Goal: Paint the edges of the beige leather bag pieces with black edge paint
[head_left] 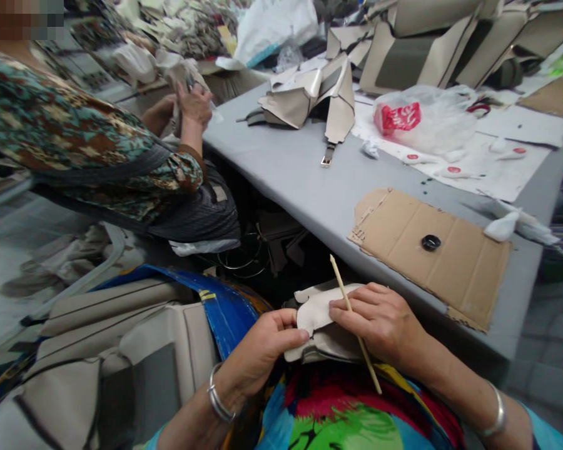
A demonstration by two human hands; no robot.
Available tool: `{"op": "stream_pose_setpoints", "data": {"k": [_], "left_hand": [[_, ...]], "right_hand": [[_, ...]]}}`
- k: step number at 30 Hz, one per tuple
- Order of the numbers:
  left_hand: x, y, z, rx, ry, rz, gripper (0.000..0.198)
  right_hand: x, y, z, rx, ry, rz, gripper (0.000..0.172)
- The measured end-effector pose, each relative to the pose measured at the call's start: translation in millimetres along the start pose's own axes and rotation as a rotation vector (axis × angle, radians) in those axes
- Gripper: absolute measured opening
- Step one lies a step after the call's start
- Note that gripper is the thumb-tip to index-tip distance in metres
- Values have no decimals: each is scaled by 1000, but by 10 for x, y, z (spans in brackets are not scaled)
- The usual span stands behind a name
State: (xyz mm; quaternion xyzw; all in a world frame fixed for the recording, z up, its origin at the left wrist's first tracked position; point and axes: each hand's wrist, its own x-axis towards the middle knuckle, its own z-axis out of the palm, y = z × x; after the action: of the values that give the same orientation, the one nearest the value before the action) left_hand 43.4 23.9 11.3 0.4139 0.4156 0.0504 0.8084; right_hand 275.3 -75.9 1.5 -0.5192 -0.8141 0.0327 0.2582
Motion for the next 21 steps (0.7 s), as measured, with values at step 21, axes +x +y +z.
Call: {"op": "stream_pose_setpoints", "data": {"k": [21], "left_hand": [[174,-44,-39,-123,33,4,28]], "right_hand": [[23,67,24,-29,34,79,19]]}}
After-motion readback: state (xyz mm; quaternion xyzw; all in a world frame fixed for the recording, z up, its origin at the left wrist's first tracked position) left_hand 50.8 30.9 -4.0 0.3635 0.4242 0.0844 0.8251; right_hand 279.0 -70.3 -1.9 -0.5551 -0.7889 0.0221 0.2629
